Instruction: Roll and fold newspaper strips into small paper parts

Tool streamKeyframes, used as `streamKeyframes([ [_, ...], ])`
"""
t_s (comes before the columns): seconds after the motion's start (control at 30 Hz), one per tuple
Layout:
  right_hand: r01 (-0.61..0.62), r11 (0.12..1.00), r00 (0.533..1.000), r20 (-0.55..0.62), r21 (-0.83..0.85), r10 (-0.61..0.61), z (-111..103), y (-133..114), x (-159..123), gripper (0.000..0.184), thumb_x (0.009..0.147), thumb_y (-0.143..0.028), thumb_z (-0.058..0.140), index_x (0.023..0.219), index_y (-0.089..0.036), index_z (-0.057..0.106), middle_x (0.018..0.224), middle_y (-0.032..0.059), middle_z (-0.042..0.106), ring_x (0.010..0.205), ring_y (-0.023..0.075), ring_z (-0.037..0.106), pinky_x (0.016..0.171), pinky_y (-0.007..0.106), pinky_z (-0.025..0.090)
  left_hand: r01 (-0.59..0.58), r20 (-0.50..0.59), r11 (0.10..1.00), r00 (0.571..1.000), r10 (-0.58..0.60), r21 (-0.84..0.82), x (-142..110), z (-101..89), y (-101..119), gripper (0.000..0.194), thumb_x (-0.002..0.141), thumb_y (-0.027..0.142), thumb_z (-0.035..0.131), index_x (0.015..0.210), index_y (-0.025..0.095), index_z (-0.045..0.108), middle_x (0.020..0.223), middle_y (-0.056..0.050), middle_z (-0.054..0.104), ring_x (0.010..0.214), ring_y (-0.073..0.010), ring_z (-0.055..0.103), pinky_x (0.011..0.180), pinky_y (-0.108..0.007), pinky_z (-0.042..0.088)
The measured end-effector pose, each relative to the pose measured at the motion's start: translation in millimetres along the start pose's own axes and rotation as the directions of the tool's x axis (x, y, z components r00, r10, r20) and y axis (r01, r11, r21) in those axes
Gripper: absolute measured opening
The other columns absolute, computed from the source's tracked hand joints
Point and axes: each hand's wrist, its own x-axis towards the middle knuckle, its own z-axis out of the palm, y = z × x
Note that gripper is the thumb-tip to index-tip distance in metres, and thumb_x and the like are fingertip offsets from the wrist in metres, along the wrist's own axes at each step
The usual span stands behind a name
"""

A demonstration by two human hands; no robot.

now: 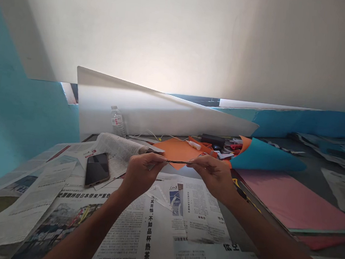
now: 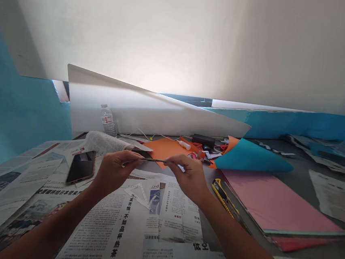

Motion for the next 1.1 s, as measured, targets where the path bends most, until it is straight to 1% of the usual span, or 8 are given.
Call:
streamKeyframes([
  [0.2,-0.020,1.000,1.000,0.021,-0.014,0.020,0,-1,-1,0.014,0.088,-0.034,0.063,0.087,-0.023,0.072,0.083,0.0062,0.076,0.079,0.0228,0.070,0.072,0.038,0.057,0.005,0.051,0.998,0.999,-0.002,-0.056,-1,-0.5,0,0.006,0.077,0.023,0.068,0.079,0.019,0.072,0.078,-0.003,0.076,0.068,-0.0171,0.070,0.065,-0.028,0.058],
  [0.37,0.002,1.000,0.999,0.044,-0.022,-0.001,0,-2,0,0.008,0.086,-0.030,0.066,0.085,-0.025,0.071,0.082,0.0039,0.075,0.077,0.0216,0.070,0.069,0.035,0.055,-0.083,0.141,0.993,0.986,0.094,-0.078,-1,-3.2,-1,0.007,0.081,0.023,0.068,0.075,0.020,0.071,0.080,-0.003,0.075,0.072,-0.0164,0.069,0.069,-0.027,0.055],
  [0.5,0.039,0.996,0.996,0.078,-0.086,-0.032,-1,-3,1,0.007,0.086,-0.026,0.065,0.084,-0.025,0.072,0.079,0.0022,0.075,0.071,0.0199,0.069,0.064,0.033,0.054,-0.053,0.195,0.999,0.979,0.053,-0.006,-1,-5.0,-4,0.007,0.082,0.021,0.067,0.081,0.021,0.074,0.075,0.000,0.075,0.065,-0.0142,0.067,0.064,-0.024,0.053],
  [0.67,0.062,0.991,0.993,0.104,-0.122,-0.050,0,-7,0,0.010,0.087,-0.023,0.063,0.084,-0.026,0.072,0.079,0.0015,0.075,0.071,0.0195,0.069,0.063,0.031,0.052,-0.062,0.204,0.997,0.978,0.050,0.048,-3,-3.4,-10,0.006,0.080,0.023,0.071,0.083,0.024,0.077,0.071,0.002,0.075,0.059,-0.0138,0.067,0.059,-0.024,0.051],
  [0.77,0.063,0.988,0.990,0.133,-0.138,-0.045,1,-9,-1,0.010,0.087,-0.022,0.062,0.083,-0.026,0.071,0.076,0.0003,0.075,0.066,0.0183,0.069,0.059,0.029,0.050,-0.110,0.211,0.989,0.974,0.088,0.098,-4,-1.1,-10,0.005,0.079,0.022,0.073,0.081,0.024,0.077,0.073,0.002,0.076,0.060,-0.0142,0.068,0.060,-0.024,0.050],
  [0.9,0.075,0.980,0.985,0.168,-0.185,-0.044,2,-11,-3,0.010,0.088,-0.023,0.061,0.084,-0.025,0.069,0.075,-0.0004,0.074,0.064,0.0164,0.068,0.058,0.027,0.049,-0.199,0.224,0.971,0.960,0.167,0.129,-6,-0.1,-8,0.008,0.082,0.018,0.069,0.082,0.022,0.075,0.076,0.001,0.076,0.064,-0.0145,0.070,0.062,-0.024,0.050],
  [0.97,0.126,0.961,0.975,0.210,-0.248,-0.073,4,-12,-4,0.008,0.089,-0.024,0.062,0.086,-0.024,0.069,0.077,0.0004,0.075,0.066,0.0164,0.067,0.060,0.027,0.049,-0.249,0.248,0.957,0.946,0.209,0.146,-7,0.1,-7,0.010,0.084,0.016,0.067,0.083,0.022,0.075,0.077,0.001,0.076,0.065,-0.0146,0.070,0.062,-0.023,0.050],
  [1.1,0.346,0.865,0.916,0.328,-0.362,-0.229,13,-14,-11,0.011,0.091,-0.023,0.060,0.093,-0.022,0.071,0.081,0.0025,0.075,0.075,0.0186,0.067,0.071,0.032,0.046,-0.359,0.309,0.915,0.905,0.294,0.182,-12,5.0,-6,0.013,0.087,0.016,0.063,0.086,0.020,0.076,0.079,-0.002,0.077,0.066,-0.0167,0.072,0.060,-0.023,0.051],
])
